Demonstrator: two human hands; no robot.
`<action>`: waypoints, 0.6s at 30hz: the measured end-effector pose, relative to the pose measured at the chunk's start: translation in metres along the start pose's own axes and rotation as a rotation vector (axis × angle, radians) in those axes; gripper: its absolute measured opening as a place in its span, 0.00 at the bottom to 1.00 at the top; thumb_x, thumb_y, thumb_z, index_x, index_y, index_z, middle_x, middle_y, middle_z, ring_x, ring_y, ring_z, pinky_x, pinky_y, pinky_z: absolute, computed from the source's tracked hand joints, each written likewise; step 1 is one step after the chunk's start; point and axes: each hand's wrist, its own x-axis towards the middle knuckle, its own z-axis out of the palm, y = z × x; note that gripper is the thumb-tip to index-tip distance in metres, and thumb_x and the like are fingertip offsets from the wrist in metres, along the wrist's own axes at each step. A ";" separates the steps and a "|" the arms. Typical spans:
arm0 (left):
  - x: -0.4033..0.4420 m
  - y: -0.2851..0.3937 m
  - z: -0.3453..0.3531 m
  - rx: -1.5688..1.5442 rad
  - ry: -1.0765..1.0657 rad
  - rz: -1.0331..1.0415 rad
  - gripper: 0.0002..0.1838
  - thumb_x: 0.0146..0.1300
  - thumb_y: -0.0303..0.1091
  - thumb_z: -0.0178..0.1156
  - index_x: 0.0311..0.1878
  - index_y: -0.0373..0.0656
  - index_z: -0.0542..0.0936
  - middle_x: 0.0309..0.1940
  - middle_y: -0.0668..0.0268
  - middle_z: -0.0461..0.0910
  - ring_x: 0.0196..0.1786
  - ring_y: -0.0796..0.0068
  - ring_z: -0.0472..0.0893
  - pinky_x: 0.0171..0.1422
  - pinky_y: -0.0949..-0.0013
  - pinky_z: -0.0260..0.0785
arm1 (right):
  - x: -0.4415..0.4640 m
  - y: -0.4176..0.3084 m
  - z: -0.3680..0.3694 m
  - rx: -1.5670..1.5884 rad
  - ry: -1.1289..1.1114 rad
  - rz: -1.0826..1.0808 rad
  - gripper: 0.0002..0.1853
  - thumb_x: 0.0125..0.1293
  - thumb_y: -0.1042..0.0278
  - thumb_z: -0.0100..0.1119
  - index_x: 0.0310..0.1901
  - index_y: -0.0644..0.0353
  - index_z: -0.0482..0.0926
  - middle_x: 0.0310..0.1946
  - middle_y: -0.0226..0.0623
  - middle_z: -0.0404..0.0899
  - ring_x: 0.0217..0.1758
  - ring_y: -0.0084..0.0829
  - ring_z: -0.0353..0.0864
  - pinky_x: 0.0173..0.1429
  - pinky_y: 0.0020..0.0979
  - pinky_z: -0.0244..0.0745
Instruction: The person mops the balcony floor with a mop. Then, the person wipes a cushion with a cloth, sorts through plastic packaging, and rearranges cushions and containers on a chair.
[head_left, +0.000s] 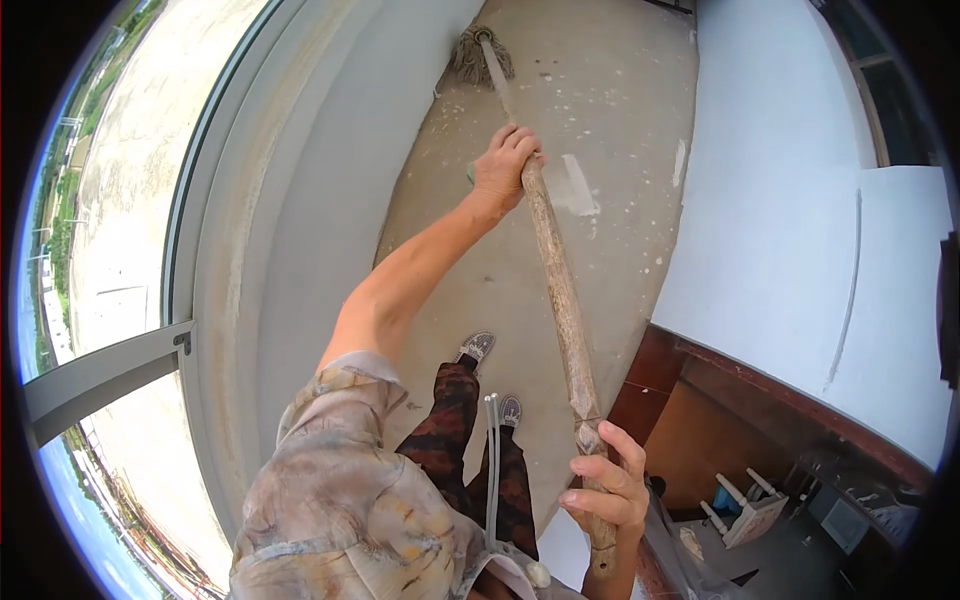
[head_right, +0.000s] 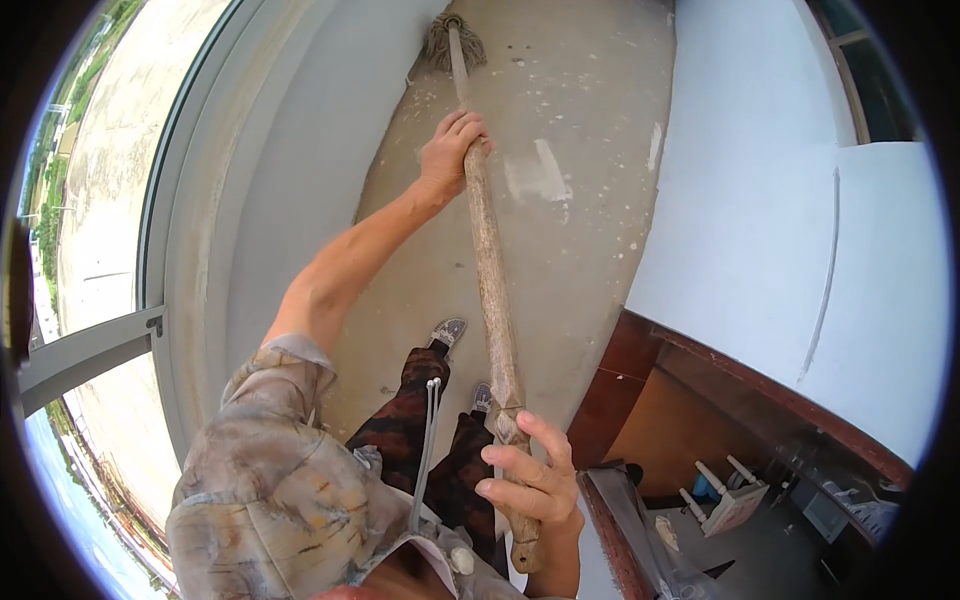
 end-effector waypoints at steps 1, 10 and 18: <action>0.000 0.000 0.000 -0.003 0.025 -0.002 0.13 0.61 0.42 0.67 0.45 0.51 0.76 0.53 0.71 0.79 0.66 0.57 0.73 0.55 0.57 0.76 | 0.003 -0.002 0.001 0.024 -0.016 0.024 0.13 0.47 0.76 0.75 0.32 0.49 0.81 0.47 0.32 0.84 0.65 0.53 0.73 0.64 0.43 0.77; -0.084 -0.045 0.015 0.226 -0.651 0.113 0.20 0.58 0.30 0.65 0.54 0.51 0.73 0.62 0.65 0.70 0.68 0.53 0.70 0.56 0.55 0.78 | 0.003 0.036 0.026 -0.036 -0.378 0.093 0.13 0.54 0.74 0.70 0.42 0.53 0.85 0.54 0.31 0.81 0.70 0.46 0.70 0.65 0.39 0.79; -0.112 -0.040 0.000 0.221 -0.795 0.111 0.21 0.60 0.34 0.64 0.56 0.51 0.72 0.66 0.61 0.67 0.59 0.52 0.76 0.54 0.53 0.76 | -0.095 0.020 0.078 0.276 -0.028 0.506 0.31 0.45 0.77 0.80 0.54 0.53 0.82 0.70 0.49 0.65 0.68 0.45 0.73 0.66 0.38 0.75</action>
